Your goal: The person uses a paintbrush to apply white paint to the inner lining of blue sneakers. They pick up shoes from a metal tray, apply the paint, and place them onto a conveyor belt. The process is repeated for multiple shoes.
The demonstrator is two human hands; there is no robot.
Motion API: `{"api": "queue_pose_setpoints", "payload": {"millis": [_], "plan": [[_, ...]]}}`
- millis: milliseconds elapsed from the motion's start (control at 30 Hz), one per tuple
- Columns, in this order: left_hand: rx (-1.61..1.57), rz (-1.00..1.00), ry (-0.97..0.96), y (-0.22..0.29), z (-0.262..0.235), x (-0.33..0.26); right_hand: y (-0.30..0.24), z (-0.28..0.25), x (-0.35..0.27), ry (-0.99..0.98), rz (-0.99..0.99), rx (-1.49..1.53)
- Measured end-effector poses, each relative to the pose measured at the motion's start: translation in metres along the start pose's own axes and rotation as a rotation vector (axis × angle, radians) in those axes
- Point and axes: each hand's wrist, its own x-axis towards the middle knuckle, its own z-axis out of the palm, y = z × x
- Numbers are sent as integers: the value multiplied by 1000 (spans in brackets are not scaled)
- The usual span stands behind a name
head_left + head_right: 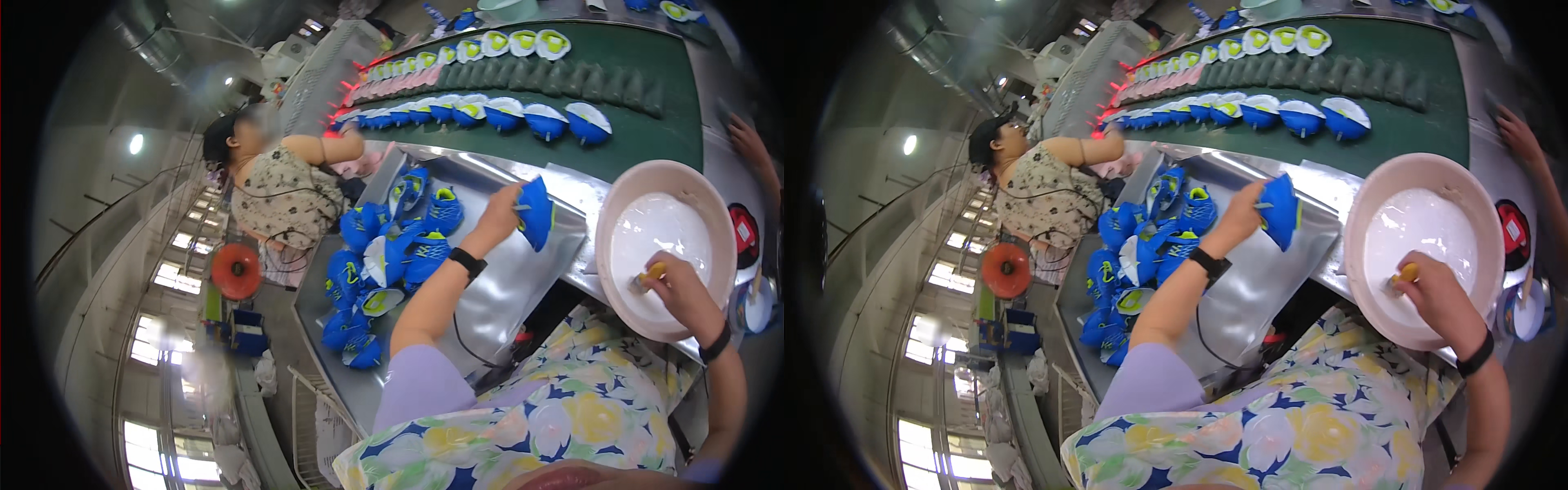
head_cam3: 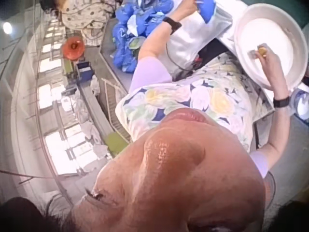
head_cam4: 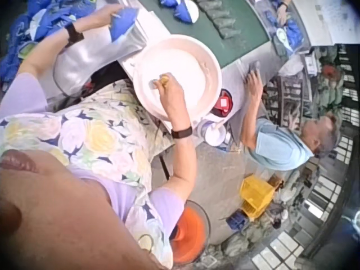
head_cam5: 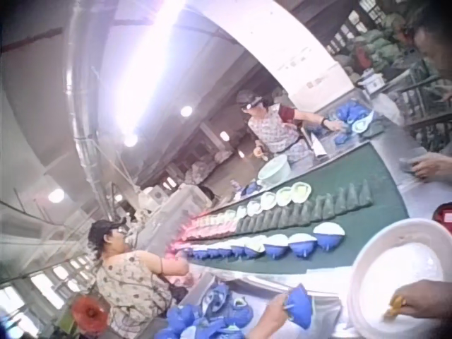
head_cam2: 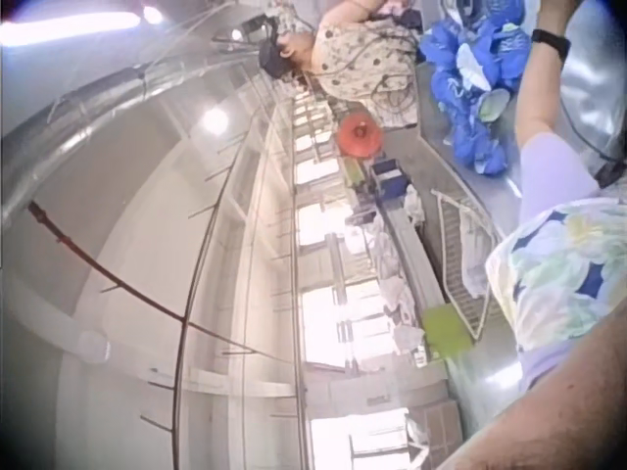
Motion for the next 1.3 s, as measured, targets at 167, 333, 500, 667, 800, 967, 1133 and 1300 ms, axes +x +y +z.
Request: {"api": "queue_pose_setpoints", "payload": {"millis": [167, 333, 500, 667, 800, 967, 1133, 1300], "plan": [[-8, 80, -89, 4, -22, 19, 25, -26, -21, 243, -51, -66], [-882, -207, -287, 47, 7, 38, 23, -69, -16, 489, -259, -155], [-882, -351, -532, 104, 29, 58, -5, -78, 2, 540, -406, -29], [-901, -226, -531, 134, 51, 69, -9, -82, 1, 442, -265, -52], [-1089, -220, -320, 140, 62, 59, 0, -77, -6, 634, -163, -21], [-787, 82, 29, 96, 84, 45, -3, -58, -7, 767, -32, 36], [-1238, 94, 116, 120, 94, 43, -6, -37, -4, 769, 102, 373], [-987, 218, 334, 119, 96, 47, -7, -25, 0, 756, 161, 547]]}}
